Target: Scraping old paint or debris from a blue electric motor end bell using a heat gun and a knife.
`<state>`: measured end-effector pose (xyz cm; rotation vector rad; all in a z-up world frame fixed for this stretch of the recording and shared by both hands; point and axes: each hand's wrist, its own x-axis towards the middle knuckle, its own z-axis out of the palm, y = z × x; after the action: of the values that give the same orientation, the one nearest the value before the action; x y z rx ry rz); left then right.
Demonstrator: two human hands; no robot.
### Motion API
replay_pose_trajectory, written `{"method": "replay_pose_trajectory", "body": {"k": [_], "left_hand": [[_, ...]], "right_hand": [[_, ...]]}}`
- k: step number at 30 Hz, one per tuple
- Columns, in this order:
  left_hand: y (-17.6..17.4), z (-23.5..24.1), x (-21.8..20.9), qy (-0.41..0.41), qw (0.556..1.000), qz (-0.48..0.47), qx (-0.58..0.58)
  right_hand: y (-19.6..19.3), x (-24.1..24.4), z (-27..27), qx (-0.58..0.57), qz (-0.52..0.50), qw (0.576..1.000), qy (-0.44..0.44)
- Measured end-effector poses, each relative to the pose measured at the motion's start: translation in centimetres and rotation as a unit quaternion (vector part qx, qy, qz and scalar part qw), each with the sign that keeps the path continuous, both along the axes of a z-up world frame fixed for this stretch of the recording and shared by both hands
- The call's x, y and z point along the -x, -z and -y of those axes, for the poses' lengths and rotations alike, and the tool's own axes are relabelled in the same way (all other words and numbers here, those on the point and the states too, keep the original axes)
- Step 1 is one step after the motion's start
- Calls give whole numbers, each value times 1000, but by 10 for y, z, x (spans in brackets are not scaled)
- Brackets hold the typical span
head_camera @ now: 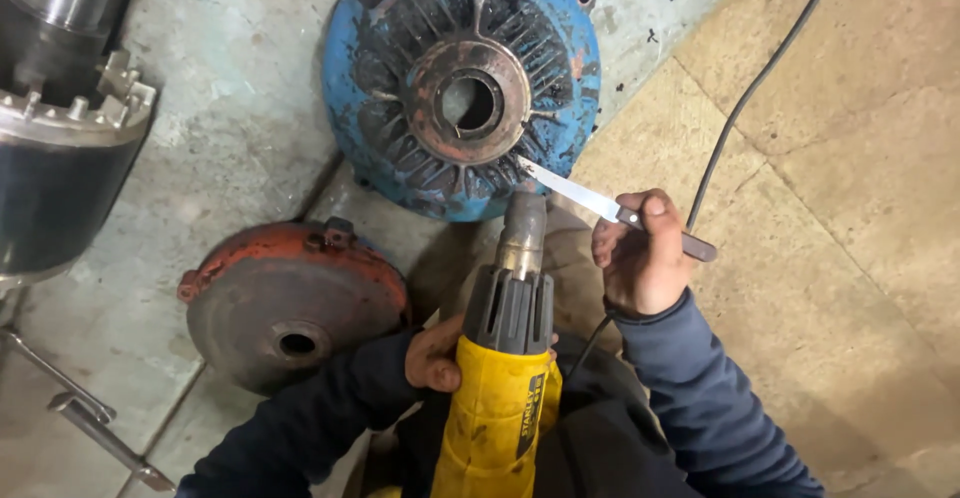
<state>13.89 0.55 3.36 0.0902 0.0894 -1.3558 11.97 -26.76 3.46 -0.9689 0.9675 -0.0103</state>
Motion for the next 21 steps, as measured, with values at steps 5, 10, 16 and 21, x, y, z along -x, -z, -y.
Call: {"method": "replay_pose_trajectory", "body": {"k": [5, 10, 16, 21], "left_hand": [[2, 1, -3, -3, 1000, 11, 2], [1, 1, 2, -10, 1000, 6, 5], [-3, 0, -7, 6, 1000, 16, 20], [-7, 1, -9, 12, 1000, -3, 18]], "right_hand": [[34, 37, -6, -134, -14, 988, 73], [45, 67, 16, -141, 82, 972, 171], [-12, 28, 15, 142, 109, 984, 7], [-32, 39, 10, 274, 109, 939, -179]]}}
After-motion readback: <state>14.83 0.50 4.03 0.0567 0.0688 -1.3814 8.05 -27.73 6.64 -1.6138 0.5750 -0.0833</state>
